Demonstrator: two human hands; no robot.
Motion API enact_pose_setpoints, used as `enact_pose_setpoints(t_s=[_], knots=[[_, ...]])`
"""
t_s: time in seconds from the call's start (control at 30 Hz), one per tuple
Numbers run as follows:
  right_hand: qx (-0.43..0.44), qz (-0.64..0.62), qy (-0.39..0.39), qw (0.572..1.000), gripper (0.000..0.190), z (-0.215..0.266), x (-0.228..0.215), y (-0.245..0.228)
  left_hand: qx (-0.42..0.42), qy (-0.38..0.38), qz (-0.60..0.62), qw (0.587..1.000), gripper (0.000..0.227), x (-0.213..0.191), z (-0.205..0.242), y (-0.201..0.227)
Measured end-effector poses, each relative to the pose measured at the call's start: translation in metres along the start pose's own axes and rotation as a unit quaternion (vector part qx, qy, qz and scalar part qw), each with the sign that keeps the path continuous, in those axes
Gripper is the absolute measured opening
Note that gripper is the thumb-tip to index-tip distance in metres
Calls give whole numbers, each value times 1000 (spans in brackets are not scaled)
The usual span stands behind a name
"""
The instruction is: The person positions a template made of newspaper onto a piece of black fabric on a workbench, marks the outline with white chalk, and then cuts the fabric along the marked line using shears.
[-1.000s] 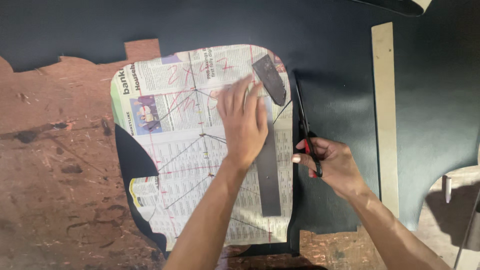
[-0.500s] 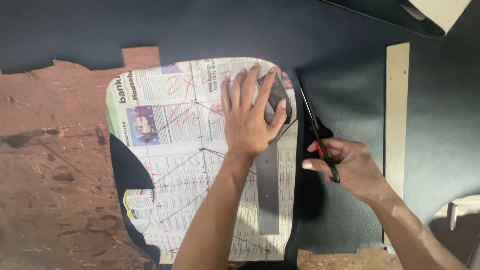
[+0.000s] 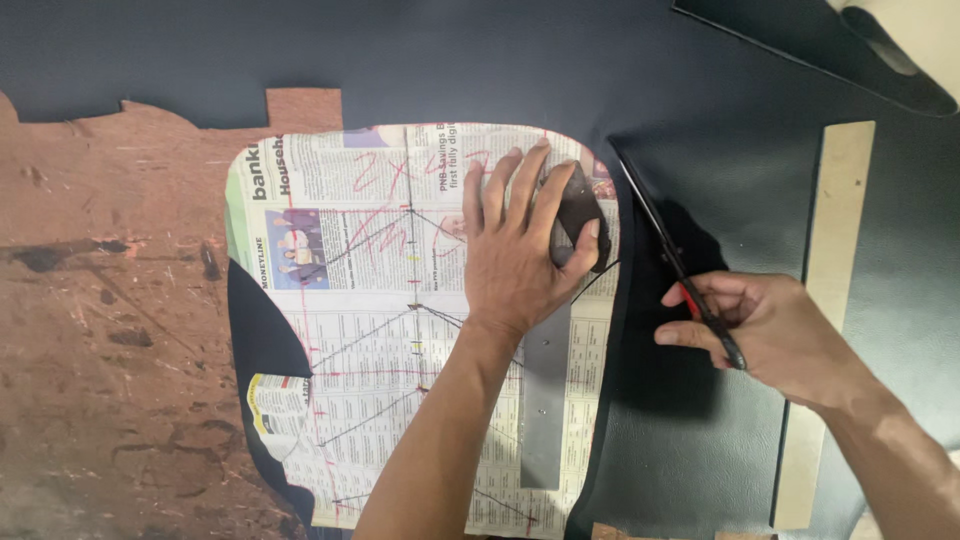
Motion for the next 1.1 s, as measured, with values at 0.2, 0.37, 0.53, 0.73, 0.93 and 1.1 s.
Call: enact_pose_setpoints(t_s=[0.2, 0.37, 0.53, 0.73, 0.93, 1.1], knots=[[39, 122, 1, 992, 45, -19, -21, -3, 15, 13, -10, 1000, 64, 2, -1, 1], [-5, 186, -33, 982, 56, -41, -42, 3, -7, -3, -12, 1000, 66, 4, -1, -3], [35, 274, -47, 960, 53, -53, -53, -3, -3, 2, -11, 1000, 65, 1, 1, -1], [33, 223, -66, 972, 57, -72, -60, -5, -11, -9, -15, 1000, 65, 4, -1, -3], [13, 291, -73, 954, 52, -92, -67, -21, -9, -7, -19, 1000, 66, 6, -2, -4], [-38, 337, -68, 938, 52, -100, -68, -31, -13, -6, -26, 1000, 66, 8, 0, -5]])
Point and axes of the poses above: each hand's wrist, its own z-axis away from the middle knuckle, its own x-axis out of the palm, y = z × x, the point moved 7 cm from there along -z, towards the middle knuckle, and after that the axes turned 3 degrees about -x, right-handed, at the moved point
